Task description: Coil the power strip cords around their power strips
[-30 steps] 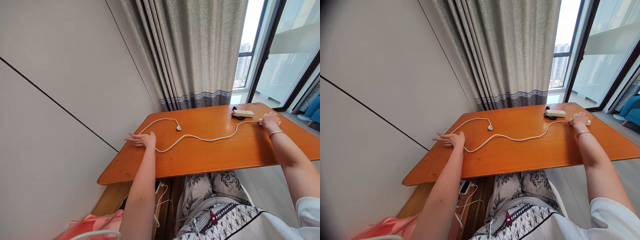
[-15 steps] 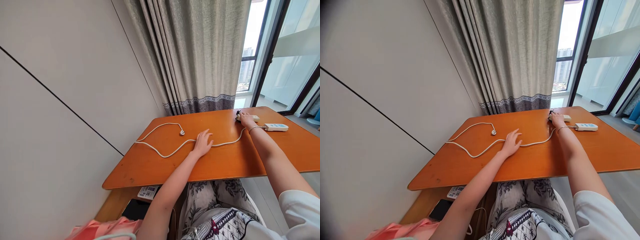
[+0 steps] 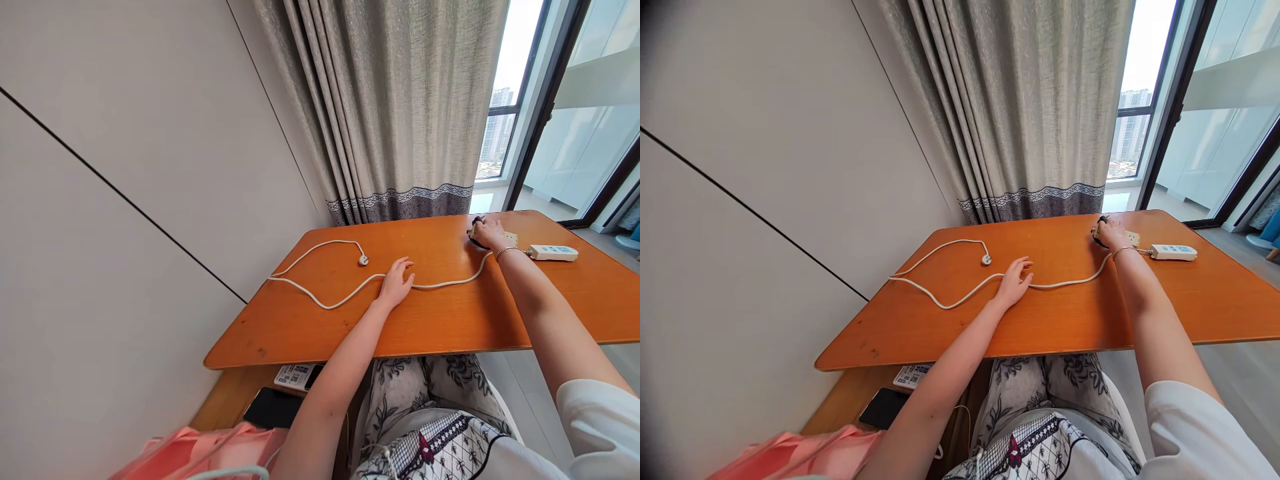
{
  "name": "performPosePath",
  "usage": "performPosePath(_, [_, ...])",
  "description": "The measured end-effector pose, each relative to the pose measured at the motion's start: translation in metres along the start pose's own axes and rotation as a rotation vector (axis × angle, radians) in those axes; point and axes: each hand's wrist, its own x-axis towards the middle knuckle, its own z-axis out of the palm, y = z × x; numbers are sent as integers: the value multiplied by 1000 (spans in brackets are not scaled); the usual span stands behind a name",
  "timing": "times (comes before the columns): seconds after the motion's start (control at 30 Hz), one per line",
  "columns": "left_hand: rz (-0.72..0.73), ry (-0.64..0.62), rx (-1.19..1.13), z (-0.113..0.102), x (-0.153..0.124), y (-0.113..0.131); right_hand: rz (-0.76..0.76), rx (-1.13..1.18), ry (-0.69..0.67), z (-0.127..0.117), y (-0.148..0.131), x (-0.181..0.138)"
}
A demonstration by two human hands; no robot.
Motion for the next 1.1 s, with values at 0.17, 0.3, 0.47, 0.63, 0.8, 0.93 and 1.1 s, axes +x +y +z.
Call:
performPosePath(0.17, [-37, -15, -111, 4, 0, 1, -114, 149, 79, -26, -36, -10])
performPosePath(0.3, [-107, 0, -197, 6, -1, 3, -341, 599, 242, -48, -85, -27])
performPosePath(0.47, [-220, 37, -249, 4, -2, 4, -585, 1070, 356, -79, -133, -65])
performPosePath(0.63, [-297, 45, -274, 2, 3, 1, -700, 1111, 487, -110, -141, -103])
performPosePath(0.8, [-509, 161, -659, -21, 18, -2, -608, 1048, 716, -133, -105, -128])
performPosePath(0.93, [-474, 381, -797, -69, 36, -6, -384, 816, 816, -136, -55, -146])
performPosePath(1.1, [-206, 625, -449, -126, 57, -11, -139, 564, 767, -109, 3, -163])
